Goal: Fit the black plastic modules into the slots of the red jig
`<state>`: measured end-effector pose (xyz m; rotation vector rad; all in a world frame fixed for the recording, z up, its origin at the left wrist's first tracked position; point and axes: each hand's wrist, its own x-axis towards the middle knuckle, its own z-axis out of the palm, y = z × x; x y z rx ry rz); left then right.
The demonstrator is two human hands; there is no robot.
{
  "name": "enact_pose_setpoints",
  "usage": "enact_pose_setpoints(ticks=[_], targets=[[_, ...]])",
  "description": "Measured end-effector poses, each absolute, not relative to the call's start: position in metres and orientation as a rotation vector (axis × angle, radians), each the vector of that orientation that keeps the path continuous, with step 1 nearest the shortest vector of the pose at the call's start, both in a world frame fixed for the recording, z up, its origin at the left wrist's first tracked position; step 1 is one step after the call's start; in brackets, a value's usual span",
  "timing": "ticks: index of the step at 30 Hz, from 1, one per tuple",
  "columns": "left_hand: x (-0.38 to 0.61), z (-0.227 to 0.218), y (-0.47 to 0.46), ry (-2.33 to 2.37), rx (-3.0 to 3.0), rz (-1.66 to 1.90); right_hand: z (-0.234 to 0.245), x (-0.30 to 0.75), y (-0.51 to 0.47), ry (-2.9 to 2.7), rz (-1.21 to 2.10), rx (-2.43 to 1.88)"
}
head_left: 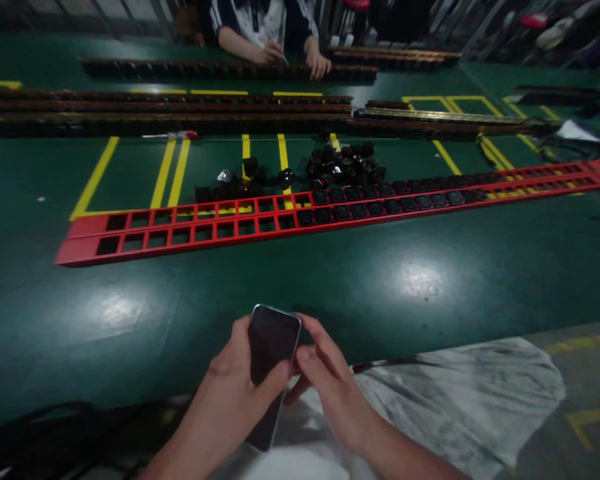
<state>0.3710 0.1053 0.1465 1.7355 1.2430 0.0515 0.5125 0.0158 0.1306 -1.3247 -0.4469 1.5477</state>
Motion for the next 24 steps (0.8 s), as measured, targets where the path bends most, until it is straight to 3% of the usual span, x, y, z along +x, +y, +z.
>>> enact_pose_setpoints(ticks=[11, 24], targets=[[0.373, 0.144, 0.104, 0.997, 1.845, 0.125, 0.115, 0.541, 0.046, -0.429, 1.488, -1.401], [0.38, 0.153, 0.11, 1.049, 1.797, 0.092, 0.122, 0.54, 0.047, -0.633, 1.452, -1.482]])
